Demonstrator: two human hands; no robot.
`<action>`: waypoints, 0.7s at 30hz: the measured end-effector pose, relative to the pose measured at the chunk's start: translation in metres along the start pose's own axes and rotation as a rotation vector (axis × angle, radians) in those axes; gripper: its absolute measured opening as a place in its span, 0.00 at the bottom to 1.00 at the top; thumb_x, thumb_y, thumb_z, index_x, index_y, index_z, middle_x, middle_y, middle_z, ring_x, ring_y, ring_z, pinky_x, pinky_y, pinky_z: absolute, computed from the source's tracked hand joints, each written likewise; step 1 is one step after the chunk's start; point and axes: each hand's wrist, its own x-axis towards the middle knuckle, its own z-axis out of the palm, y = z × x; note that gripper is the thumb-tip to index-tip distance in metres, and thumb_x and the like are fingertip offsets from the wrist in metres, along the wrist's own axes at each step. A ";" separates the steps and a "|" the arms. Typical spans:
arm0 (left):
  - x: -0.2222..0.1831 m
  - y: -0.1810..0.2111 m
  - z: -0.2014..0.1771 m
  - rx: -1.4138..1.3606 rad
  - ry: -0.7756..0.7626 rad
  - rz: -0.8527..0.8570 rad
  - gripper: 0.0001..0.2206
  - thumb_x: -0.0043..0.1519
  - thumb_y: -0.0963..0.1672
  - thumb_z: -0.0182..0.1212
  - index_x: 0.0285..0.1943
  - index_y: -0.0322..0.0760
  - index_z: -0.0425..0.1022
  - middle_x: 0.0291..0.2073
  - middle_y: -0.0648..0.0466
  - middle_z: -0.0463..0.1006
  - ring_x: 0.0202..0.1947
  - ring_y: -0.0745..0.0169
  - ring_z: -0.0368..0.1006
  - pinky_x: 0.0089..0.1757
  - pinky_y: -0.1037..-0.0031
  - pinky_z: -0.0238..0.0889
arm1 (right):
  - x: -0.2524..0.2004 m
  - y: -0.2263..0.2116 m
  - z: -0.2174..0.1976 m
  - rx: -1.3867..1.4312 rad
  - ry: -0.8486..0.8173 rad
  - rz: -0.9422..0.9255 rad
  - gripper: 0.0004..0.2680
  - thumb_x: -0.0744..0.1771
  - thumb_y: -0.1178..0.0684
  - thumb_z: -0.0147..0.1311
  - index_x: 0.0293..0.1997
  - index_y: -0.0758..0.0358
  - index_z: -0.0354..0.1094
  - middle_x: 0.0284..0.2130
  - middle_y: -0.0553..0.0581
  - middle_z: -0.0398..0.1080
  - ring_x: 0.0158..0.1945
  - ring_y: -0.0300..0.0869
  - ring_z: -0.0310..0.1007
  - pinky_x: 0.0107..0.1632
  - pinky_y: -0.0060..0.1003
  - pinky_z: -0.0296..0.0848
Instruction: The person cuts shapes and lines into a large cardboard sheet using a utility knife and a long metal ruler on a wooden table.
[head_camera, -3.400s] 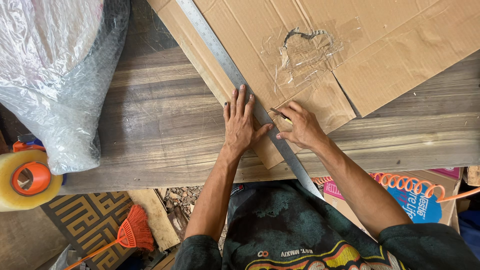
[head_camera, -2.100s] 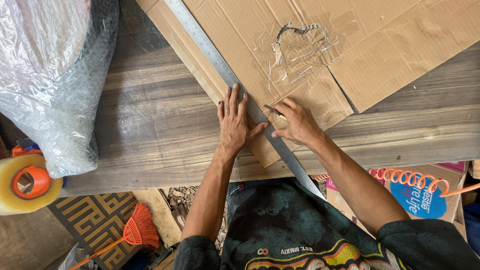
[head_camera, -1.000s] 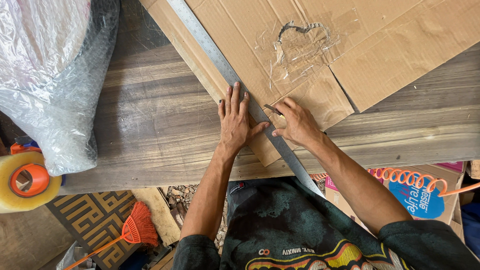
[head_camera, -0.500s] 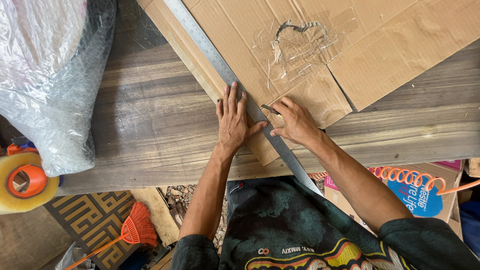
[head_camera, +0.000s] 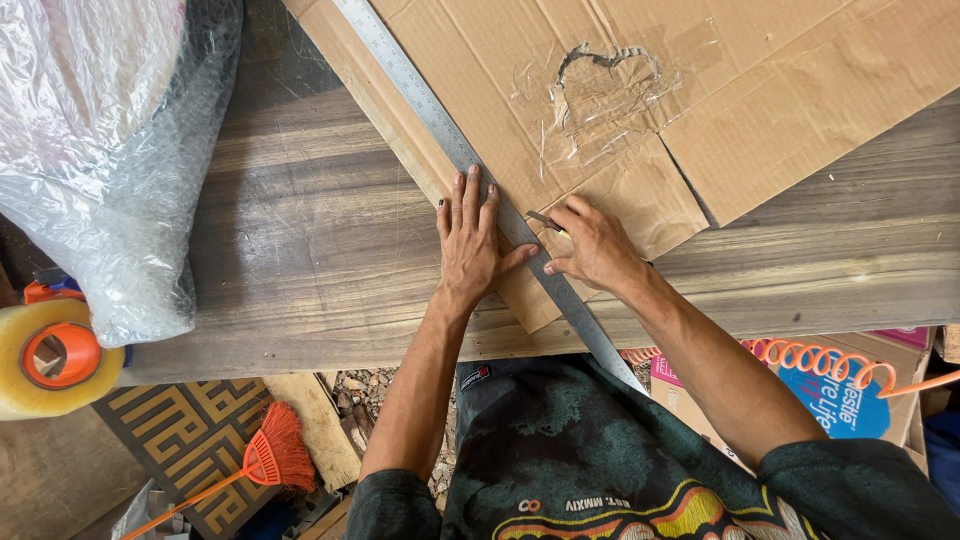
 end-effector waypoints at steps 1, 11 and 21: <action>0.000 -0.001 0.000 0.000 0.001 0.000 0.49 0.51 0.67 0.60 0.75 0.38 0.56 0.78 0.41 0.41 0.78 0.41 0.35 0.68 0.42 0.35 | 0.000 -0.001 -0.001 -0.001 0.000 -0.001 0.24 0.54 0.51 0.75 0.51 0.57 0.67 0.44 0.61 0.68 0.52 0.64 0.73 0.52 0.58 0.73; 0.001 -0.001 0.001 0.000 -0.010 -0.003 0.49 0.51 0.67 0.59 0.75 0.38 0.56 0.78 0.43 0.41 0.79 0.42 0.35 0.68 0.42 0.35 | 0.002 0.000 -0.003 -0.009 -0.002 -0.016 0.24 0.53 0.48 0.76 0.48 0.57 0.66 0.42 0.60 0.68 0.51 0.62 0.73 0.52 0.56 0.73; 0.001 0.000 0.001 -0.015 -0.002 -0.003 0.48 0.52 0.67 0.60 0.75 0.38 0.56 0.78 0.43 0.41 0.79 0.42 0.34 0.68 0.42 0.35 | 0.002 -0.002 -0.005 -0.005 0.000 -0.016 0.24 0.53 0.48 0.76 0.49 0.56 0.67 0.43 0.60 0.68 0.51 0.62 0.73 0.50 0.56 0.72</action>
